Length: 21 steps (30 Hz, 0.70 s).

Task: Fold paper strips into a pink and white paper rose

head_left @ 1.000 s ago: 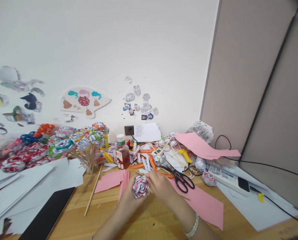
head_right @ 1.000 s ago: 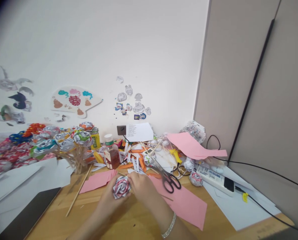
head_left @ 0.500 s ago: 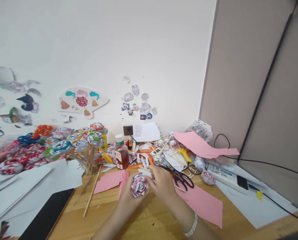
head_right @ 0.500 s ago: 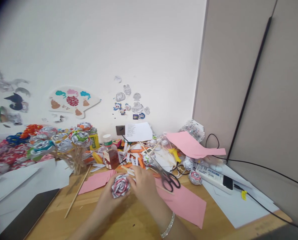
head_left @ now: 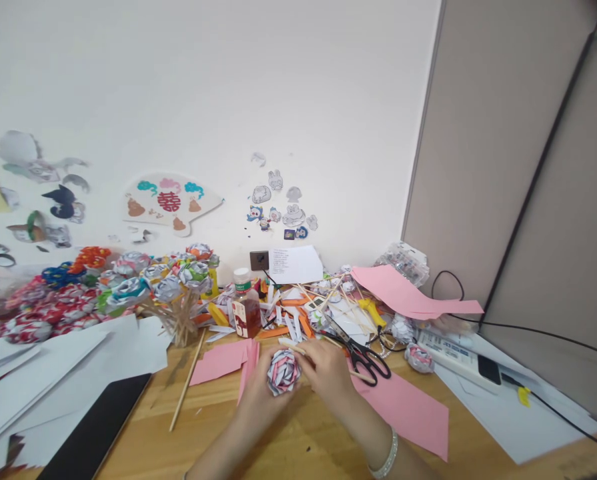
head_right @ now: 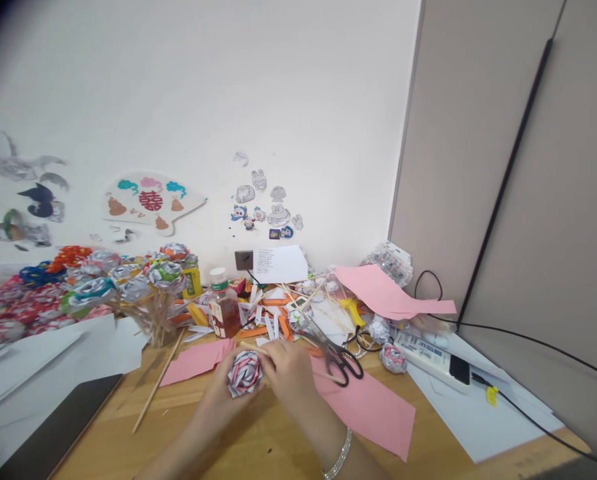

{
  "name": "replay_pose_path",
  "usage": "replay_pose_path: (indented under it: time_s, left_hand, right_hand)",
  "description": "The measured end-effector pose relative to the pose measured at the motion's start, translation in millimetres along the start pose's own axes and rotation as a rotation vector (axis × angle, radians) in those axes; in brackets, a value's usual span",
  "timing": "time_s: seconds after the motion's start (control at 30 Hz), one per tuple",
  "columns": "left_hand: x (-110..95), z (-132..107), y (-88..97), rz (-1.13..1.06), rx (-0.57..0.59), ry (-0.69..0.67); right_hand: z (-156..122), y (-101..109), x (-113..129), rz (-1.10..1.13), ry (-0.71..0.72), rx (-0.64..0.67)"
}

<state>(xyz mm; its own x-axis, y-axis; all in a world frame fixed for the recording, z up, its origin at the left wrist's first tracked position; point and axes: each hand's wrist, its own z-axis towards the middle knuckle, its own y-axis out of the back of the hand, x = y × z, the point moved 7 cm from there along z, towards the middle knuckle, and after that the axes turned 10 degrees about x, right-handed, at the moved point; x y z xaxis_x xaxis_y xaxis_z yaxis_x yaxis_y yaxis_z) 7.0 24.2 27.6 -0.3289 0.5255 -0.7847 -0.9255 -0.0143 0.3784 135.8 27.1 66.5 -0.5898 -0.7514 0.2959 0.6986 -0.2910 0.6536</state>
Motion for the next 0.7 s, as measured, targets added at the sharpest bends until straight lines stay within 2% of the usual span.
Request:
replay_pose_path:
  time_s: [0.27, 0.43, 0.7]
  left_hand:
    - [7, -2, -4.8, -0.035, 0.040, 0.020]
    - [7, -1, -2.2, -0.042, 0.015, 0.029]
    - [6, 1, 6.3, -0.086, -0.067, 0.075]
  right_hand:
    - [-2, -12, 1, -0.061, 0.044, 0.096]
    - [1, -13, -3, 0.057, -0.003, 0.184]
    - [4, 7, -8, 0.265, -0.193, 0.102]
